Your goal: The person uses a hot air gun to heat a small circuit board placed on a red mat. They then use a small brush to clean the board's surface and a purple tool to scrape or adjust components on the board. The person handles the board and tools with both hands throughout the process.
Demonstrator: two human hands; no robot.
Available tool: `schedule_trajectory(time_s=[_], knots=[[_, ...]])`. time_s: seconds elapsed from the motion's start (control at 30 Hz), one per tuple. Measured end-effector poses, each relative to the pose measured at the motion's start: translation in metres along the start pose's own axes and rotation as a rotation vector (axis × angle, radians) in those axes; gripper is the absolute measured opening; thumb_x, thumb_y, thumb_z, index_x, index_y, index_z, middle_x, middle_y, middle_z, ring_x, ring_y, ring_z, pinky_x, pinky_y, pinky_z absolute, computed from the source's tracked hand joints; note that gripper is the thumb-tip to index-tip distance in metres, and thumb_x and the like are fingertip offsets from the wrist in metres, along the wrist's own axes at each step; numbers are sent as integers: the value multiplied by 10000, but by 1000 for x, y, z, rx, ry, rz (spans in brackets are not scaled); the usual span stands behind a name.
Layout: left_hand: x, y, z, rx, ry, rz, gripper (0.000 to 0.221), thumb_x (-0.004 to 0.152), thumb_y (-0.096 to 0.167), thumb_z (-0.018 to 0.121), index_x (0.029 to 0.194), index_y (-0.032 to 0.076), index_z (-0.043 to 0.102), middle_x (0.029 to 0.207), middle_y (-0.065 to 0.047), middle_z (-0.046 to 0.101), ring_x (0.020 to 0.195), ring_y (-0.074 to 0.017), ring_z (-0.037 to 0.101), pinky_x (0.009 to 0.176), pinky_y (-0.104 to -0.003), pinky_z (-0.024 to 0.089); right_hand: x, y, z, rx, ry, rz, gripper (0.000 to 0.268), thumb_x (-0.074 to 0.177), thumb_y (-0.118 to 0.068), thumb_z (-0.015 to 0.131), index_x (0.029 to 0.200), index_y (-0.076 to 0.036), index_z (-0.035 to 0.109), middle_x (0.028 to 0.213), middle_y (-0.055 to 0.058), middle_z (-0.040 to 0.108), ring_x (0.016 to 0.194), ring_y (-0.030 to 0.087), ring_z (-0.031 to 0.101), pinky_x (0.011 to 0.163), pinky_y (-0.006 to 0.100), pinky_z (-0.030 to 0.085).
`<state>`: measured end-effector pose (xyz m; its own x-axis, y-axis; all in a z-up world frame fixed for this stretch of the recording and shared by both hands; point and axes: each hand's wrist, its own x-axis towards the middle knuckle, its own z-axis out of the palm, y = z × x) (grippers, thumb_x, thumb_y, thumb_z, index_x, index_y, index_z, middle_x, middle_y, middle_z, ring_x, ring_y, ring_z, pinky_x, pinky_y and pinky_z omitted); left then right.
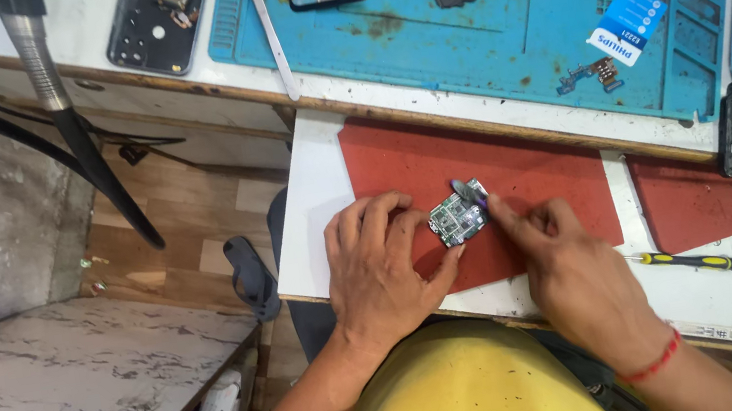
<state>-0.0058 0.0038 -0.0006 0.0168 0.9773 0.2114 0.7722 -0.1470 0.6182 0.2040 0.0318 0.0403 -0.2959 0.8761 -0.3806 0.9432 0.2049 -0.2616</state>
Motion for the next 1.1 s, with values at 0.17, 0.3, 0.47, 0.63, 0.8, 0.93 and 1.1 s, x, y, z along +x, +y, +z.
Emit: schedule_trajectory(time_s=[0.17,0.3,0.47,0.63,0.8,0.93,1.1], knots=[[2,-1,-1,9,13,23,435,770,389,851,1030,65,721,1188,-64,594,1189,-276,512,1021,-457,371,-19,5,4,37,88,-60,699,798,-14,556,1454,-252,537,1020,151,610,712,372,686,587,487,558],[-1,1,0,19,10,37,436,775,381,843,1041,54,731,1184,-71,592,1181,-279,520,1019,-468,369,-2,7,16,61,95,-52,719,824,31,510,1500,-211,498,1087,159,619,704,386,673,612,489,555],[-3,1,-1,18,69,71,449,813,361,825,1101,29,735,1199,-87,596,1176,-293,533,1028,-473,390,-10,11,7,74,88,-81,752,791,34,508,1499,-220,511,1036,163,614,709,383,679,613,485,565],[-4,2,-3,28,78,78,424,817,336,817,1106,36,738,1183,-80,630,1160,-291,553,1013,-456,404,-15,2,5,26,-34,-39,756,830,-6,522,1542,-255,470,1121,142,607,684,384,689,613,488,566],[-4,5,-2,24,77,60,439,790,324,827,1115,40,746,1161,-65,637,1154,-281,555,996,-446,412,-10,3,2,64,55,-127,810,771,29,527,1537,-228,468,1075,159,600,694,384,681,608,482,562],[-3,5,2,44,75,67,435,787,326,839,1112,53,741,1159,-54,632,1161,-282,558,996,-452,419,-9,7,5,67,4,-89,795,784,8,528,1539,-233,457,1084,162,596,721,384,679,631,474,565],[-2,-1,10,59,57,70,418,755,322,851,1063,75,712,1135,-64,618,1137,-312,572,993,-477,431,-11,9,8,178,12,-269,801,760,1,512,1526,-230,481,1099,206,587,736,402,676,635,480,570]])
